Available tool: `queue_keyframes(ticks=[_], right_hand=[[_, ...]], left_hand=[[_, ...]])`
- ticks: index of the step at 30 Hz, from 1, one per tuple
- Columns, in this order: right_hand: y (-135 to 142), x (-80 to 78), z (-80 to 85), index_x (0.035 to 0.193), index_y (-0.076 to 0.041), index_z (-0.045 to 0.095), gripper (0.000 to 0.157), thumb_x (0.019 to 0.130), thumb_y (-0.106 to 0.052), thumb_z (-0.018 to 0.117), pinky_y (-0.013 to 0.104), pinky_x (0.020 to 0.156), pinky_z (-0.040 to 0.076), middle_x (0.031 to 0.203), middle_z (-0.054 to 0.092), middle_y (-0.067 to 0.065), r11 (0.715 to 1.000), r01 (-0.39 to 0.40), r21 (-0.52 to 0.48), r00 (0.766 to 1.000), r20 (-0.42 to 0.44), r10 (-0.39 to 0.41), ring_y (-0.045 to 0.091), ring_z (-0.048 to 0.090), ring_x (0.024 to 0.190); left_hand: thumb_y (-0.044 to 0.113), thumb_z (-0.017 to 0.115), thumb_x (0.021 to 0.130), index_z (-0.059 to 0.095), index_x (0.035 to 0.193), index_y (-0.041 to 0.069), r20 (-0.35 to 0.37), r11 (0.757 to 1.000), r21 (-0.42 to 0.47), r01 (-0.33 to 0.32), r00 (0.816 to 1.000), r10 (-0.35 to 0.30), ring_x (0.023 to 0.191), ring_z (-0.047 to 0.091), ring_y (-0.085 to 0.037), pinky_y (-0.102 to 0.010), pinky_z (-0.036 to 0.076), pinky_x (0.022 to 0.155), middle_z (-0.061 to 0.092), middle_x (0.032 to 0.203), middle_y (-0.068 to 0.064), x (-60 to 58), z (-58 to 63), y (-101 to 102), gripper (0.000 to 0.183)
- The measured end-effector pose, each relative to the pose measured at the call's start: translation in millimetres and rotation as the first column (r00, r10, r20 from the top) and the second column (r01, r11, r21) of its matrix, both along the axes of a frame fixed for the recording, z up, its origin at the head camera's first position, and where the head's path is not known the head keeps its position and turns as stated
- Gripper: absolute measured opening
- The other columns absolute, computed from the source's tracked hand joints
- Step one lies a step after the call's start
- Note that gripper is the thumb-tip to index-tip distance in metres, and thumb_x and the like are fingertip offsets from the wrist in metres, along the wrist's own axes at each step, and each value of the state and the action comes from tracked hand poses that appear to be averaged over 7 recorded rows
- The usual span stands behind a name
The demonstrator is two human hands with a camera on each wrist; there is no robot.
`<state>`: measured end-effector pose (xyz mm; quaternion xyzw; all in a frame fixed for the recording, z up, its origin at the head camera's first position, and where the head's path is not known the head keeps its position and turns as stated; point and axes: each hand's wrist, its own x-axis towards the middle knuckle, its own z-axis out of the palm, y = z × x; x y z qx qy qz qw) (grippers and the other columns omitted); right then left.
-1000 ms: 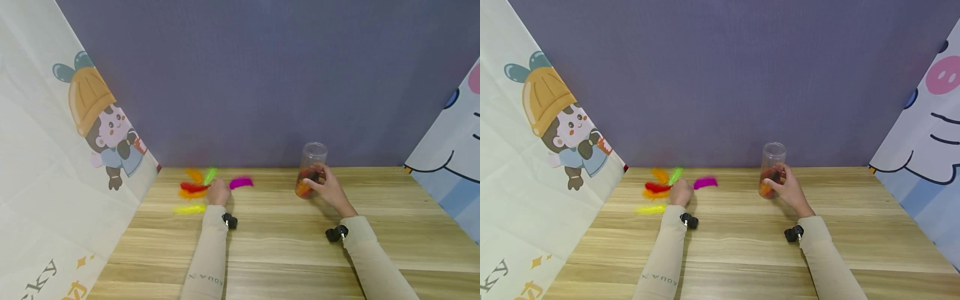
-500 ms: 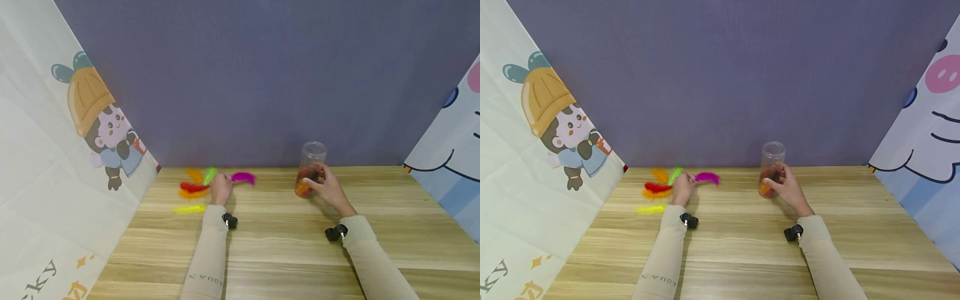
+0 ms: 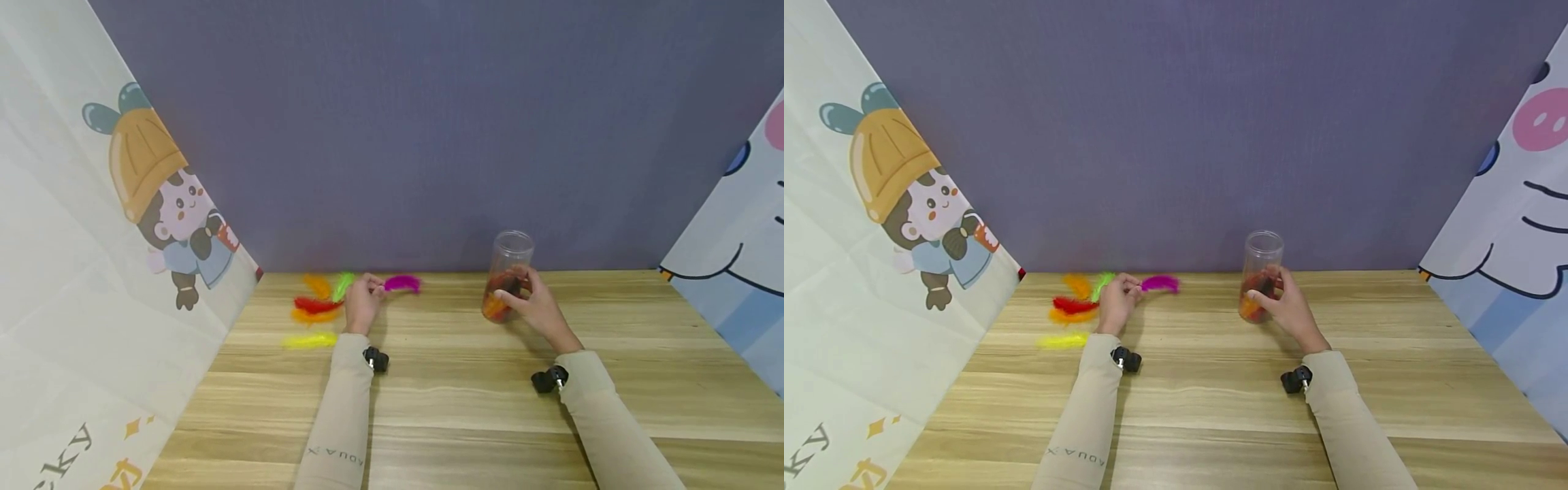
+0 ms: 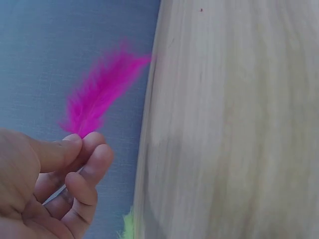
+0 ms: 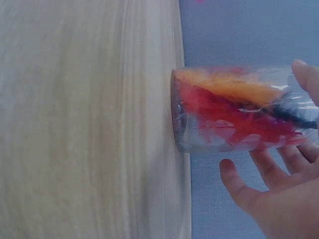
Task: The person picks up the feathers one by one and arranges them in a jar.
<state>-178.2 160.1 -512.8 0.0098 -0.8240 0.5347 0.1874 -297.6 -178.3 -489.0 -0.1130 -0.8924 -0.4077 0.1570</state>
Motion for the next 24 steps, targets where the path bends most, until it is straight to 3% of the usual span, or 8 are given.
queue_keyframes(ticks=[6, 8, 9, 13, 16, 24], right_hand=[[0.9, -0.1, 0.0, 0.152, -0.002, 0.037, 0.072, 0.095, -0.024, 0.075, 0.039, 0.106, 0.047, 0.153, 0.046, 0.022, 1.0, 0.008, 0.017, 1.0, 0.007, -0.008, 0.036, 0.049, 0.136], [0.9, -0.1, 0.2, 0.152, -0.001, 0.037, 0.072, 0.095, -0.023, 0.075, 0.041, 0.106, 0.047, 0.153, 0.047, 0.023, 1.0, 0.008, 0.02, 1.0, 0.003, -0.008, 0.038, 0.049, 0.136], [0.8, 0.1, 0.5, 0.152, -0.001, 0.037, 0.072, 0.095, -0.023, 0.075, 0.041, 0.106, 0.047, 0.153, 0.047, 0.023, 1.0, 0.007, 0.02, 1.0, 0.001, -0.007, 0.038, 0.049, 0.136], [0.6, 0.7, 0.4, 0.151, 0.0, 0.037, 0.071, 0.095, -0.023, 0.075, 0.015, 0.097, 0.045, 0.152, 0.047, 0.023, 1.0, 0.001, 0.013, 1.0, -0.008, -0.001, 0.039, 0.049, 0.135], [0.9, 0.5, -0.3, 0.151, 0.0, 0.038, 0.07, 0.095, -0.023, 0.074, 0.003, 0.089, 0.038, 0.152, 0.047, 0.023, 1.0, -0.005, 0.001, 1.0, -0.014, 0.005, 0.038, 0.049, 0.135], [2.3, -0.7, -1.3, 0.151, 0.001, 0.037, 0.07, 0.095, -0.022, 0.074, 0.003, 0.089, 0.038, 0.152, 0.047, 0.024, 1.0, -0.009, -0.007, 1.0, -0.017, 0.009, 0.037, 0.049, 0.134]], left_hand=[[0.009, 0.074, 0.093, 0.079, 0.095, 0.009, 0.007, 1.0, -0.008, -0.003, 1.0, 0.003, 0.081, 0.073, -0.024, -0.037, 0.055, 0.073, 0.08, 0.088, -0.007, 1.4, 2.7, 2.2, 0.005], [0.009, 0.074, 0.094, 0.079, 0.094, 0.009, 0.004, 1.0, -0.01, -0.001, 1.0, 0.001, 0.08, 0.074, -0.023, -0.036, 0.056, 0.073, 0.08, 0.088, -0.008, 1.7, 3.4, 2.9, 0.005], [0.01, 0.073, 0.094, 0.079, 0.093, 0.008, 0.006, 1.0, -0.009, 0.001, 1.0, -0.001, 0.079, 0.075, -0.023, -0.036, 0.057, 0.073, 0.08, 0.087, -0.008, 2.0, 4.0, 3.3, 0.006], [0.01, 0.072, 0.095, 0.077, 0.092, 0.006, -0.001, 1.0, -0.005, 0.015, 1.0, -0.015, 0.075, 0.076, -0.022, -0.034, 0.057, 0.068, 0.079, 0.083, -0.008, 2.7, 4.4, 4.6, 0.008], [0.012, 0.071, 0.096, 0.076, 0.091, 0.006, 0.004, 1.0, -0.005, 0.018, 1.0, -0.018, 0.071, 0.075, -0.02, -0.03, 0.055, 0.065, 0.078, 0.08, -0.007, 3.1, 5.3, 5.9, 0.009], [0.017, 0.07, 0.098, 0.072, 0.09, 0.005, 0.013, 0.998, 0.009, 0.058, 0.998, -0.058, 0.068, 0.074, -0.019, -0.026, 0.052, 0.059, 0.077, 0.079, -0.007, 6.1, 9.8, 10.2, 0.014]])
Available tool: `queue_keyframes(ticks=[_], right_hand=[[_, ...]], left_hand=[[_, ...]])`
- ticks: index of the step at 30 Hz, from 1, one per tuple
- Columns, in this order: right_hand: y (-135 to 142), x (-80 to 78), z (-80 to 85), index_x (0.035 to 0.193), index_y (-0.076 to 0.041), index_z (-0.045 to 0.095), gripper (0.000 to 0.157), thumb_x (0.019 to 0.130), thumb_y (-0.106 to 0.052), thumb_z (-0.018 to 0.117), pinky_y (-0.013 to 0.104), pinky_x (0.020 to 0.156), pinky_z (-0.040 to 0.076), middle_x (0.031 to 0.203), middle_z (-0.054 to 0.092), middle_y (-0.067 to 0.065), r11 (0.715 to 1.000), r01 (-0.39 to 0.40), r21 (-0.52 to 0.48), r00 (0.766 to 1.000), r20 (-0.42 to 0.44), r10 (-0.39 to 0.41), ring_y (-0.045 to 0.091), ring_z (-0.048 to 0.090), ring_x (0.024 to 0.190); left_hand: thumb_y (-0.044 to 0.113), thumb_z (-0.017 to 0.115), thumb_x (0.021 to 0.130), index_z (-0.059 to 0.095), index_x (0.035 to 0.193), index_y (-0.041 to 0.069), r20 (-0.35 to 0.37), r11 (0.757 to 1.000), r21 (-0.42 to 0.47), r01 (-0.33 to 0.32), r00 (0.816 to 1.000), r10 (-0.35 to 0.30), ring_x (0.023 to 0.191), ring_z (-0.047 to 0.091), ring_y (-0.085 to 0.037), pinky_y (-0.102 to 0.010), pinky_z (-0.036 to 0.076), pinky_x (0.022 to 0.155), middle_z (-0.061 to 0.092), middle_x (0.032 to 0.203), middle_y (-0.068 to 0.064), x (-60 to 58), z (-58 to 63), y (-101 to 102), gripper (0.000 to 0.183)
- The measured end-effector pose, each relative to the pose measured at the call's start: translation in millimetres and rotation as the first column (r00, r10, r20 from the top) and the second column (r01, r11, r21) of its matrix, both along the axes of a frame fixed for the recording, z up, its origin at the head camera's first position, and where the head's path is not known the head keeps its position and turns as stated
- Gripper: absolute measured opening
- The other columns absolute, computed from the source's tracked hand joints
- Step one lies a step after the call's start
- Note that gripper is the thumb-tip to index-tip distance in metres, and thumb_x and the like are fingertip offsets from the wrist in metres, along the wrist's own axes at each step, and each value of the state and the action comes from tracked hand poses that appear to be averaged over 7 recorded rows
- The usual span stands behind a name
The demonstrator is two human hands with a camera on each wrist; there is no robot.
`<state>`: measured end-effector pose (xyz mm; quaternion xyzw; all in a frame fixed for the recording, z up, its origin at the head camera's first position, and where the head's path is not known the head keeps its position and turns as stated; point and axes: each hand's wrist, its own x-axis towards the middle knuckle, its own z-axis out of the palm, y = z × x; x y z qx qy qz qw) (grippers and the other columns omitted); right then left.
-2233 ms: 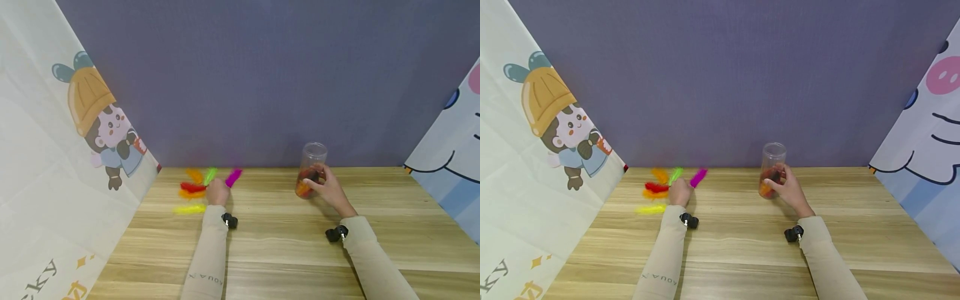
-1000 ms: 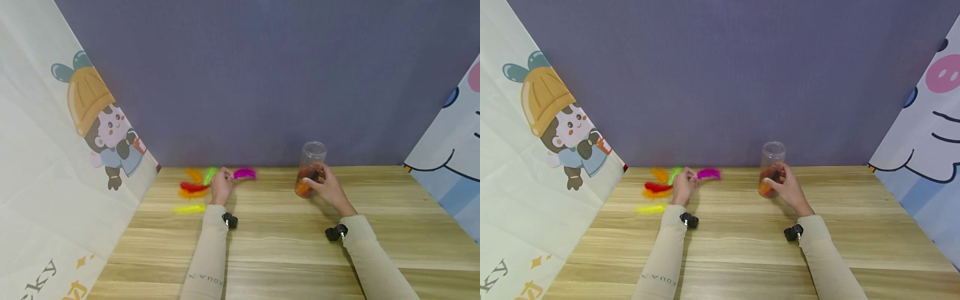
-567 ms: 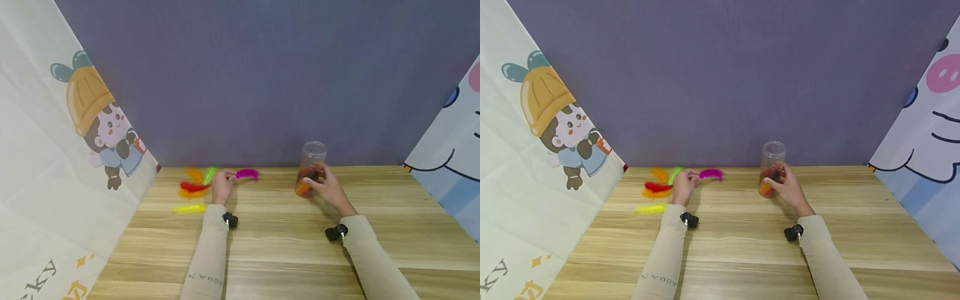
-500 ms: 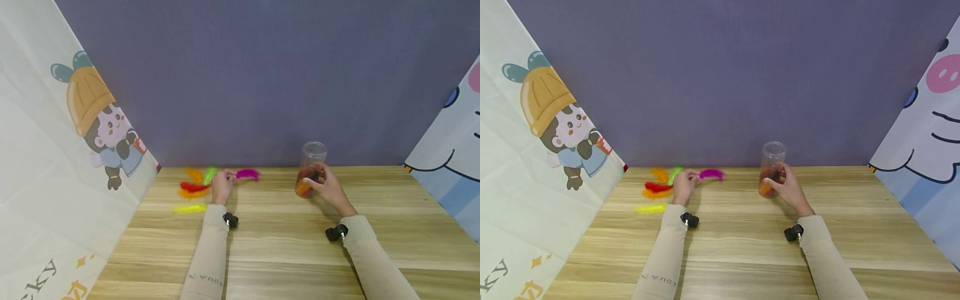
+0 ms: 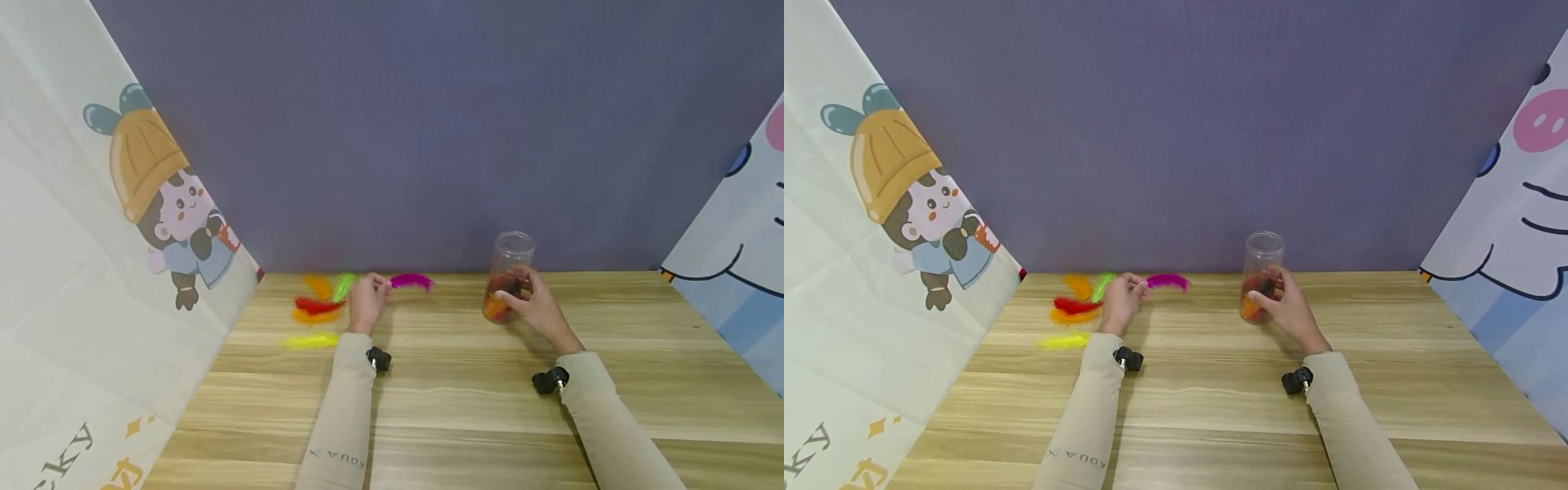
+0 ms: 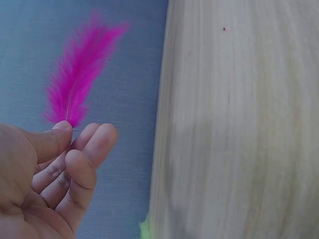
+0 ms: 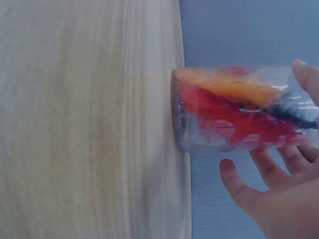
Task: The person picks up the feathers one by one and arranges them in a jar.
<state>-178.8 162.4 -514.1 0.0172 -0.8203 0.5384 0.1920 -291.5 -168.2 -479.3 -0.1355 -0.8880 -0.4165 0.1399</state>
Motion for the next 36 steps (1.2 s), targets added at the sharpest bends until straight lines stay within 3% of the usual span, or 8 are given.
queue_keyframes(ticks=[14, 22, 27, 33, 36], right_hand=[[0, -0.5, -1.0, 0.15, 0.002, 0.037, 0.07, 0.096, -0.022, 0.074, 0.003, 0.09, 0.038, 0.151, 0.048, 0.023, 1.0, 0.001, 0.004, 1.0, 0.001, -0.001, 0.037, 0.049, 0.134], [0, 0.7, -0.2, 0.152, 0.0, 0.036, 0.071, 0.096, -0.024, 0.074, 0.007, 0.092, 0.04, 0.153, 0.046, 0.022, 1.0, 0.005, 0.013, 1.0, 0.013, -0.005, 0.038, 0.049, 0.135], [1, 1.1, -0.5, 0.152, -0.001, 0.036, 0.072, 0.096, -0.024, 0.074, 0.013, 0.096, 0.042, 0.153, 0.046, 0.022, 1.0, 0.007, 0.017, 1.0, 0.02, -0.007, 0.037, 0.049, 0.136], [1, 0.5, -0.8, 0.153, -0.001, 0.035, 0.072, 0.096, -0.024, 0.074, 0.006, 0.091, 0.039, 0.153, 0.047, 0.023, 1.0, 0.005, 0.009, 1.0, 0.018, -0.005, 0.038, 0.049, 0.136], [1, 0.5, -0.3, 0.152, -0.001, 0.036, 0.071, 0.096, -0.024, 0.074, 0.008, 0.093, 0.04, 0.153, 0.047, 0.022, 1.0, 0.004, 0.012, 1.0, 0.016, -0.004, 0.037, 0.049, 0.136]], left_hand=[[0.03, 0.067, 0.1, 0.069, 0.089, 0.008, 0.017, 0.999, 0.023, 0.044, 0.999, -0.044, 0.063, 0.073, -0.017, -0.026, 0.055, 0.055, 0.074, 0.075, -0.005, 7.4, 10.9, 5, 0.025], [0.035, 0.067, 0.099, 0.071, 0.088, 0.008, -0.031, 0.998, 0.022, 0.053, 0.998, -0.053, 0.062, 0.073, -0.02, -0.029, 0.055, 0.055, 0.073, 0.072, -0.004, 9.9, 18.4, 8, 0.029], [0.032, 0.068, 0.099, 0.073, 0.089, 0.007, -0.062, 0.998, 0.021, 0.063, 0.996, -0.061, 0.057, 0.071, -0.013, -0.028, 0.056, 0.055, 0.074, 0.072, -0.005, 10.1, 20.4, 11, 0.028], [0.028, 0.068, 0.099, 0.073, 0.091, 0.005, -0.091, 0.997, 0.019, 0.077, 0.993, -0.075, 0.058, 0.072, -0.014, -0.027, 0.057, 0.054, 0.075, 0.073, -0.006, 12.4, 23.6, 15, 0.025], [0.03, 0.067, 0.1, 0.074, 0.091, 0.006, -0.118, 0.997, -0.008, 0.076, 0.99, -0.077, 0.058, 0.072, -0.013, -0.027, 0.056, 0.056, 0.075, 0.073, -0.005, 14.4, 26.3, 16, 0.026]])
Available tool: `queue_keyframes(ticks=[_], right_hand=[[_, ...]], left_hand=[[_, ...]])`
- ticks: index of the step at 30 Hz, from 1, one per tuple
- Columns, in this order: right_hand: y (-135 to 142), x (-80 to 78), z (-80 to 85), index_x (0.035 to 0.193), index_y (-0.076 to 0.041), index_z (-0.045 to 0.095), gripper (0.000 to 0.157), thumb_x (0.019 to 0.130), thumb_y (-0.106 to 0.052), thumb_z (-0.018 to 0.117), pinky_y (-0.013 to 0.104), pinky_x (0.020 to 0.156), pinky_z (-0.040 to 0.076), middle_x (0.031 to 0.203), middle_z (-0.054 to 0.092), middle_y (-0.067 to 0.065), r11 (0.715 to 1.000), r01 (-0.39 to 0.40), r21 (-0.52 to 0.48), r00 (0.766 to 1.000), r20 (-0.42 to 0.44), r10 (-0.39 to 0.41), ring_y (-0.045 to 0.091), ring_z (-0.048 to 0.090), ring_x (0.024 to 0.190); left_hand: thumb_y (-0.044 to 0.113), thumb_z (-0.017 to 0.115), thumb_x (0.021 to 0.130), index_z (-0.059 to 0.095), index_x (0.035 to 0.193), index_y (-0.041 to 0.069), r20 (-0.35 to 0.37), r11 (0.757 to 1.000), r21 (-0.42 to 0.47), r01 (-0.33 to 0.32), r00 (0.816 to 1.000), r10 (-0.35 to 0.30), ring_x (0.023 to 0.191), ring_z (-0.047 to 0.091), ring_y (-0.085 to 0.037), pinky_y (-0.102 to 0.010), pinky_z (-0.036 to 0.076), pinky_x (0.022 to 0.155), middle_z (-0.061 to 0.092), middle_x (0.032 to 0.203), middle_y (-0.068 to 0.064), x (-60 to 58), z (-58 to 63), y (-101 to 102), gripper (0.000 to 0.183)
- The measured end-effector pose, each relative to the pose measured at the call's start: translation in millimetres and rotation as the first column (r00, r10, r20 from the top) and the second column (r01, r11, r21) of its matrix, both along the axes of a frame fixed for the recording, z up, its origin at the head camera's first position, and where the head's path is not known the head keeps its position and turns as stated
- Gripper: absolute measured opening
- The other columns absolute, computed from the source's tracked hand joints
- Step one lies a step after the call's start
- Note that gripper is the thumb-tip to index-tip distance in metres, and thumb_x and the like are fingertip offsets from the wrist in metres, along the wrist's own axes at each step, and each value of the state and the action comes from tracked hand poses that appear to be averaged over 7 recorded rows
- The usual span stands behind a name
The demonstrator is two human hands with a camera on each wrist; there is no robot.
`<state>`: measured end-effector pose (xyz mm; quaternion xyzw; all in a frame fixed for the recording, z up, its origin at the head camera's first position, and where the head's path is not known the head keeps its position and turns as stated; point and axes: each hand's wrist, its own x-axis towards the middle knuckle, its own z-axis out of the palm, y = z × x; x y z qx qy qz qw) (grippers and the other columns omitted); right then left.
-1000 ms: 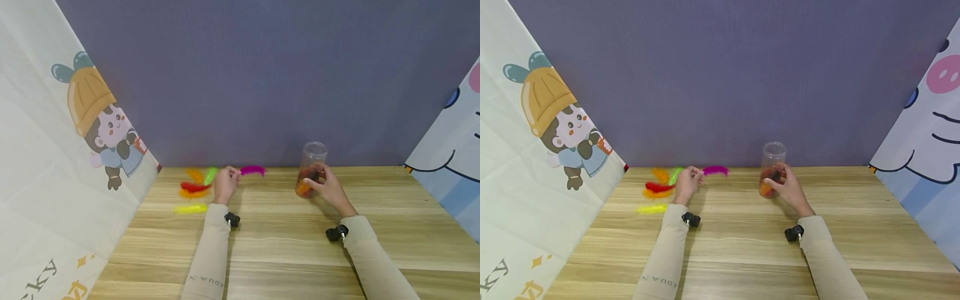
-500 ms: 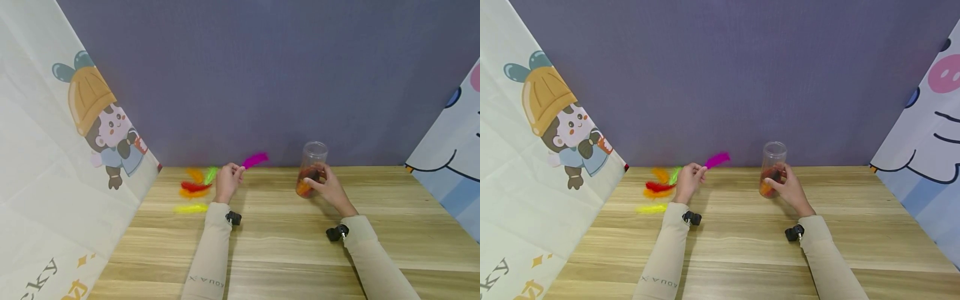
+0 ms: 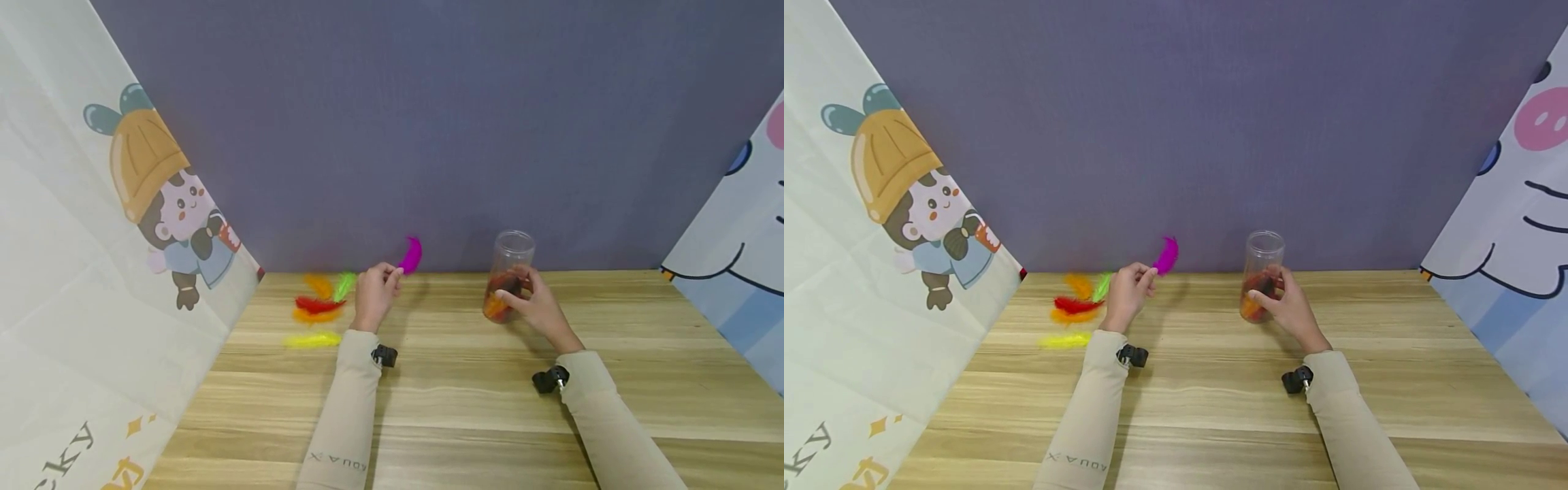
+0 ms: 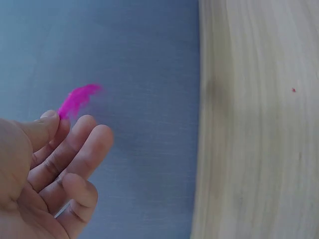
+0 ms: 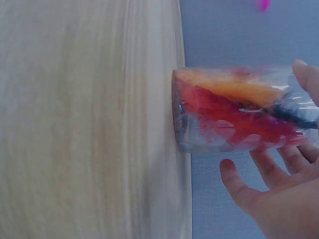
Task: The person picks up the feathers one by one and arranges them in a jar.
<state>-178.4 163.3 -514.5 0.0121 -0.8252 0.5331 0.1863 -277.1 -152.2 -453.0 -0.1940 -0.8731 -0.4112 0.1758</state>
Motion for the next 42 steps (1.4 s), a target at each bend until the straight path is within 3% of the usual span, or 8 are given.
queue_keyframes(ticks=[7, 9, 17, 32, 42], right_hand=[[-1, -0.3, 1.2, 0.152, -0.001, 0.036, 0.071, 0.096, -0.024, 0.073, 0.036, 0.105, 0.047, 0.153, 0.047, 0.023, 1.0, 0.002, 0.014, 1.0, 0.002, -0.002, 0.038, 0.049, 0.136], [-1, -0.6, 1.0, 0.152, 0.0, 0.036, 0.07, 0.096, -0.024, 0.073, 0.037, 0.105, 0.047, 0.153, 0.047, 0.023, 1.0, 0.003, 0.014, 1.0, 0.002, -0.003, 0.038, 0.049, 0.136], [-2, -1.6, 0.4, 0.149, 0.002, 0.038, 0.068, 0.096, -0.024, 0.073, 0.005, 0.091, 0.039, 0.152, 0.047, 0.024, 1.0, 0.001, -0.012, 1.0, -0.01, -0.002, 0.039, 0.049, 0.136], [-1, -1.1, 0.5, 0.15, 0.003, 0.036, 0.07, 0.096, -0.024, 0.073, 0.003, 0.089, 0.039, 0.152, 0.046, 0.026, 1.0, 0.0, -0.016, 1.0, -0.002, 0.0, 0.043, 0.05, 0.134], [-2, -0.3, -0.1, 0.149, 0.003, 0.037, 0.069, 0.097, -0.023, 0.073, 0.001, 0.09, 0.038, 0.152, 0.046, 0.026, 1.0, -0.004, -0.013, 1.0, -0.008, 0.004, 0.041, 0.049, 0.135]], left_hand=[[0.038, 0.067, 0.099, 0.075, 0.089, 0.011, -0.044, 1.0, -0.014, 0.006, 0.999, -0.006, 0.059, 0.071, -0.011, -0.028, 0.055, 0.056, 0.074, 0.072, 0.0, 6.5, 10.1, 3, 0.029], [0.039, 0.067, 0.099, 0.075, 0.087, 0.013, -0.044, 1.0, -0.006, 0.011, 0.999, -0.011, 0.058, 0.07, -0.01, -0.028, 0.054, 0.056, 0.074, 0.071, 0.001, 8.9, 13.1, 4, 0.03], [0.045, 0.065, 0.098, 0.074, 0.084, 0.014, -0.044, 0.999, 0.011, 0.038, 0.998, -0.038, 0.057, 0.065, -0.007, -0.028, 0.05, 0.056, 0.072, 0.069, 0.004, 16.5, 22.9, 9, 0.035], [0.042, 0.055, 0.105, 0.069, 0.086, 0.013, -0.14, 0.989, -0.047, 0.137, 0.98, -0.142, 0.053, 0.052, -0.009, -0.026, 0.041, 0.054, 0.069, 0.07, 0.003, 31.0, 30.9, 23, 0.038], [0.037, 0.045, 0.11, 0.058, 0.081, 0.016, -0.14, 0.987, -0.082, 0.14, 0.979, -0.151, 0.051, 0.045, -0.01, -0.026, 0.037, 0.051, 0.062, 0.067, 0.003, 36.4, 30.7, 31, 0.038]])
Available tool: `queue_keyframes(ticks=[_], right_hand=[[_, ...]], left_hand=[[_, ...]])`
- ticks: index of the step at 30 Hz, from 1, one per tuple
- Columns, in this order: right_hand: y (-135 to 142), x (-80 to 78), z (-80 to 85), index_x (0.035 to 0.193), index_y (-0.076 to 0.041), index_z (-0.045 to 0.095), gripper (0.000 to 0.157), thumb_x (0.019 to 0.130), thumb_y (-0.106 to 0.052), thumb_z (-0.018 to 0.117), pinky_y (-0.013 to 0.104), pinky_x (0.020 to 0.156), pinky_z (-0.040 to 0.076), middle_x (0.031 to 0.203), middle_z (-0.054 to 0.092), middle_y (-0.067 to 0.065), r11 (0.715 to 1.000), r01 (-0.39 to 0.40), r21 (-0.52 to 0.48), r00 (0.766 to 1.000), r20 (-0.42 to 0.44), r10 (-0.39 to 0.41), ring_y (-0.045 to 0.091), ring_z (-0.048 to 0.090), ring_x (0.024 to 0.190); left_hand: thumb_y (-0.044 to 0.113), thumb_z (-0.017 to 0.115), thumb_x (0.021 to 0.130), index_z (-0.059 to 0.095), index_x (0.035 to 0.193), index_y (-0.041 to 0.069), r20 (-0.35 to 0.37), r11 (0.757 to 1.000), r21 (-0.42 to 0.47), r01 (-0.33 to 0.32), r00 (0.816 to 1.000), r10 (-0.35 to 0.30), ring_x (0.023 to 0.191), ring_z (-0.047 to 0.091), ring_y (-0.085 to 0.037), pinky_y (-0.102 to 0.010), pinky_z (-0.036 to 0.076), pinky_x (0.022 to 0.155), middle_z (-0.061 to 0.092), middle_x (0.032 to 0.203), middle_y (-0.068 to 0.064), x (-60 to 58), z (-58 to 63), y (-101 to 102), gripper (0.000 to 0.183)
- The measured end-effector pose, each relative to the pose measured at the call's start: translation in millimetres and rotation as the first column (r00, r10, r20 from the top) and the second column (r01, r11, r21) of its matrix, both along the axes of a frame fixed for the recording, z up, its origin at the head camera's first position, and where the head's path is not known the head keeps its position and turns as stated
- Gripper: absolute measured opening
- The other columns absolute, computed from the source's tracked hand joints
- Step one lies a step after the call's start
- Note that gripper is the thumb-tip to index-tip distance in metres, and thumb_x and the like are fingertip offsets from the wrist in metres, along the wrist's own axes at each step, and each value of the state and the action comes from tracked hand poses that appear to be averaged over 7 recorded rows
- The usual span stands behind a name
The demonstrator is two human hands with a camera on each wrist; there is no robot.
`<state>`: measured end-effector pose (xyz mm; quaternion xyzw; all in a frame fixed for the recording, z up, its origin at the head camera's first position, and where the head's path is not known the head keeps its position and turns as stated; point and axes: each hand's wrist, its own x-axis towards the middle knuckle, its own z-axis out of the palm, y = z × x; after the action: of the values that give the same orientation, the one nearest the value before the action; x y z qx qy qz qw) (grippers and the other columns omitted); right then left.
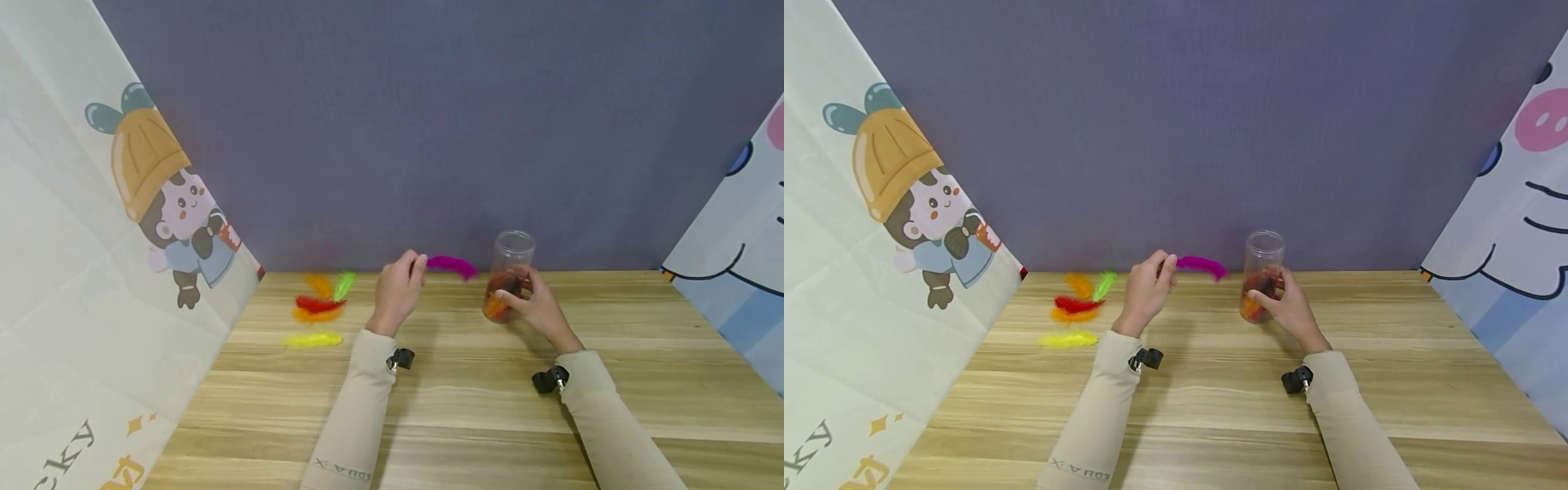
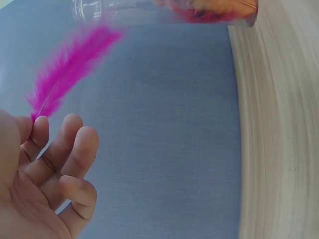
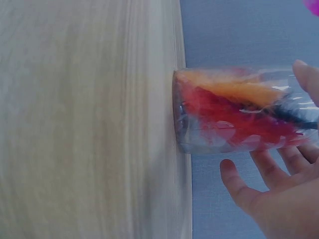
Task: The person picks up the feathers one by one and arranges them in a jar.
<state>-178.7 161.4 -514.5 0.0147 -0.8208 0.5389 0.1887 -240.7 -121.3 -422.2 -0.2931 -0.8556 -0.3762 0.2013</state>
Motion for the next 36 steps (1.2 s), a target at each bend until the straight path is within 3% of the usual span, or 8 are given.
queue_keyframes(ticks=[14, 29, 36], right_hand=[[0, 1.5, 1.1, 0.15, 0.001, 0.037, 0.07, 0.096, -0.024, 0.073, 0.002, 0.091, 0.038, 0.152, 0.047, 0.025, 1.0, -0.002, -0.002, 1.0, 0.005, 0.002, 0.039, 0.05, 0.135], [0, 1.6, -0.9, 0.149, 0.003, 0.037, 0.069, 0.096, -0.022, 0.073, 0.002, 0.091, 0.038, 0.151, 0.045, 0.027, 1.0, 0.005, 0.0, 1.0, -0.007, -0.005, 0.037, 0.047, 0.134], [1, 2.8, 0.5, 0.15, 0.003, 0.037, 0.07, 0.096, -0.023, 0.073, 0.003, 0.093, 0.038, 0.153, 0.045, 0.026, 1.0, -0.002, 0.006, 1.0, -0.01, 0.002, 0.038, 0.047, 0.136]], left_hand=[[0.035, 0.04, 0.111, 0.057, 0.086, 0.016, -0.025, 0.999, -0.033, 0.013, 1.0, -0.014, 0.054, 0.051, -0.011, -0.028, 0.043, 0.056, 0.064, 0.07, 0.004, 7.9, 2.1, 8, 0.036], [0.035, 0.041, 0.111, 0.058, 0.085, 0.015, -0.019, 0.997, 0.039, 0.059, 0.998, -0.059, 0.053, 0.047, -0.009, -0.024, 0.039, 0.054, 0.065, 0.071, 0.001, 17.8, 9.2, 16, 0.037], [0.036, 0.042, 0.111, 0.059, 0.085, 0.014, -0.065, 0.993, 0.077, 0.09, 0.994, -0.085, 0.055, 0.052, -0.009, -0.024, 0.041, 0.056, 0.068, 0.071, 0.001, 18.2, 17.7, 25, 0.038]])
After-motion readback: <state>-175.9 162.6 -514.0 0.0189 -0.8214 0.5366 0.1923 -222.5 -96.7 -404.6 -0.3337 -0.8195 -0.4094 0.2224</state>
